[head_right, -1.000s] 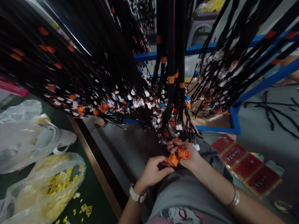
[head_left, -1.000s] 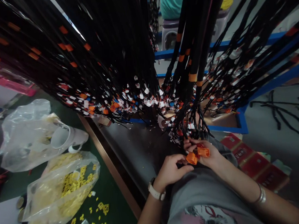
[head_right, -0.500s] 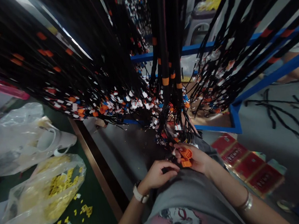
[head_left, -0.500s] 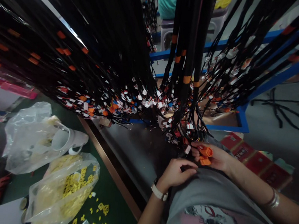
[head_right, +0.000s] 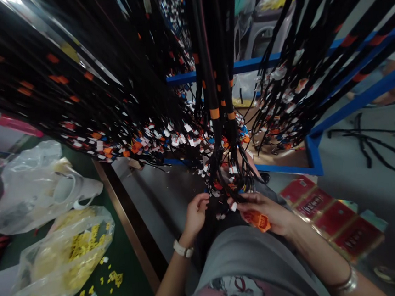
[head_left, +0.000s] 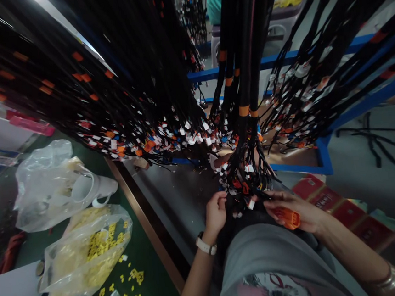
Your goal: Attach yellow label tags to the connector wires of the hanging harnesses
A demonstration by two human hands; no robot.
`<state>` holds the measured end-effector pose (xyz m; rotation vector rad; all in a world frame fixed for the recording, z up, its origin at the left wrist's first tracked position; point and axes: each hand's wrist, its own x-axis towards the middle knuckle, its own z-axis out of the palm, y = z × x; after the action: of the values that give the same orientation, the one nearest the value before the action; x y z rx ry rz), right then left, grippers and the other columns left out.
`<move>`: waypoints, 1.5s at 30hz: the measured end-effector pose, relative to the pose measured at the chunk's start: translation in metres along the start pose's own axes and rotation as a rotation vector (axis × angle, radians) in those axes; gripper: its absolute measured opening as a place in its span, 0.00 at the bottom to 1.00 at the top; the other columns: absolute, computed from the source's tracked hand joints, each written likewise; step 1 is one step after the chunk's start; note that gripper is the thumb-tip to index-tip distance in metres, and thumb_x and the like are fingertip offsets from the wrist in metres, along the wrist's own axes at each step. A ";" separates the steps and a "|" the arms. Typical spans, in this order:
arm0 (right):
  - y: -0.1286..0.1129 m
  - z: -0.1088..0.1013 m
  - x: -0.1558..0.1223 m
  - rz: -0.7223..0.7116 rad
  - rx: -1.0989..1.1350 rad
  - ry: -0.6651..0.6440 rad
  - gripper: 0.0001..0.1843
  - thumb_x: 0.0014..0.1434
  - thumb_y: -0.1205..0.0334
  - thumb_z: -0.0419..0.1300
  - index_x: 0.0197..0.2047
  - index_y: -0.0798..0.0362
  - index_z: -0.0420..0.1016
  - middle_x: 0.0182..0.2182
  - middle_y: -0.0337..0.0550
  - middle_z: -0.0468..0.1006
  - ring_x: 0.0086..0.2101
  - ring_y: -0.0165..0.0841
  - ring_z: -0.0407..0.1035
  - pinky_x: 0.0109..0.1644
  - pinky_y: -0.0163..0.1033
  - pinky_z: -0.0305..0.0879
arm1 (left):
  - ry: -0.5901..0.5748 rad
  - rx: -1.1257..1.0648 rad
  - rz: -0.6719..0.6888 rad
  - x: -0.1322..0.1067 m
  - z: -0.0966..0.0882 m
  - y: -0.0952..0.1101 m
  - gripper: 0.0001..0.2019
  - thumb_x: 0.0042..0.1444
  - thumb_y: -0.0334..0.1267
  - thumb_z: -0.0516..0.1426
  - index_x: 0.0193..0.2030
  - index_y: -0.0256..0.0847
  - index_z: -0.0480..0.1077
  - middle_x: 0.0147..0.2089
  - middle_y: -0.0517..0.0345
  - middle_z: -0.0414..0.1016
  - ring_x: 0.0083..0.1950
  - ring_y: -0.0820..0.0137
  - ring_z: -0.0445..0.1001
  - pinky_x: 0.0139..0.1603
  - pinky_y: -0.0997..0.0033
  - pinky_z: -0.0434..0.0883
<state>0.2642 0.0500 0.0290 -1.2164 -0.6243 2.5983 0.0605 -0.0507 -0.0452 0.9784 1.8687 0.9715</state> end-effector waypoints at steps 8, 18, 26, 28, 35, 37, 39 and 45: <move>0.001 0.000 -0.012 -0.035 -0.011 -0.176 0.16 0.46 0.63 0.67 0.39 0.56 0.73 0.14 0.33 0.67 0.14 0.23 0.59 0.16 0.27 0.54 | 0.022 0.178 0.073 0.038 0.002 0.002 0.12 0.54 0.28 0.49 0.41 0.39 0.71 0.40 0.52 0.76 0.42 0.67 0.73 0.45 0.66 0.67; 0.004 -0.011 -0.014 -0.058 0.134 -0.238 0.14 0.49 0.64 0.64 0.40 0.57 0.72 0.14 0.33 0.63 0.15 0.23 0.53 0.17 0.29 0.52 | 0.056 0.414 0.116 0.065 0.022 0.011 0.12 0.47 0.27 0.56 0.41 0.36 0.69 0.39 0.49 0.74 0.43 0.64 0.71 0.46 0.65 0.66; -0.006 -0.032 -0.010 -0.116 0.289 -0.213 0.09 0.48 0.67 0.61 0.36 0.57 0.72 0.14 0.29 0.53 0.15 0.23 0.43 0.14 0.28 0.47 | 0.093 0.551 0.079 0.061 -0.014 0.023 0.08 0.56 0.33 0.51 0.40 0.41 0.69 0.35 0.54 0.75 0.37 0.68 0.74 0.39 0.72 0.65; -0.009 -0.036 -0.008 -0.127 0.324 -0.197 0.09 0.49 0.67 0.60 0.36 0.57 0.72 0.15 0.29 0.51 0.16 0.23 0.42 0.14 0.28 0.48 | 0.065 0.564 0.076 0.058 -0.032 0.027 0.06 0.56 0.35 0.52 0.37 0.42 0.69 0.31 0.57 0.75 0.34 0.69 0.74 0.36 0.73 0.64; -0.009 -0.038 -0.004 -0.099 0.388 -0.200 0.08 0.47 0.67 0.62 0.35 0.55 0.73 0.14 0.30 0.53 0.16 0.21 0.44 0.15 0.26 0.48 | -0.080 0.485 0.082 0.041 -0.057 0.037 0.10 0.56 0.41 0.52 0.36 0.41 0.72 0.30 0.57 0.76 0.32 0.70 0.73 0.36 0.72 0.66; -0.008 -0.038 -0.005 -0.096 0.304 -0.216 0.08 0.48 0.67 0.63 0.35 0.55 0.73 0.14 0.30 0.56 0.15 0.21 0.47 0.15 0.27 0.48 | -0.106 0.472 0.085 0.045 -0.052 0.033 0.10 0.54 0.37 0.53 0.40 0.41 0.73 0.36 0.56 0.77 0.35 0.69 0.73 0.38 0.71 0.67; -0.006 -0.037 -0.006 -0.091 0.194 -0.228 0.09 0.49 0.68 0.62 0.37 0.56 0.73 0.15 0.32 0.59 0.15 0.21 0.51 0.16 0.27 0.49 | -0.151 0.429 0.098 0.055 -0.043 0.028 0.16 0.52 0.31 0.53 0.48 0.42 0.71 0.41 0.55 0.77 0.37 0.69 0.73 0.41 0.70 0.67; -0.001 -0.032 -0.012 -0.085 0.052 -0.221 0.12 0.50 0.65 0.63 0.40 0.56 0.72 0.15 0.32 0.61 0.15 0.22 0.54 0.16 0.28 0.52 | -0.287 0.259 0.168 0.097 -0.007 0.020 0.21 0.48 0.23 0.52 0.50 0.38 0.69 0.45 0.51 0.75 0.46 0.65 0.71 0.51 0.65 0.65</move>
<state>0.2963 0.0554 0.0197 -0.8743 -0.6288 2.6792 0.0228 0.0403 -0.0534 1.3713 1.7150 0.6502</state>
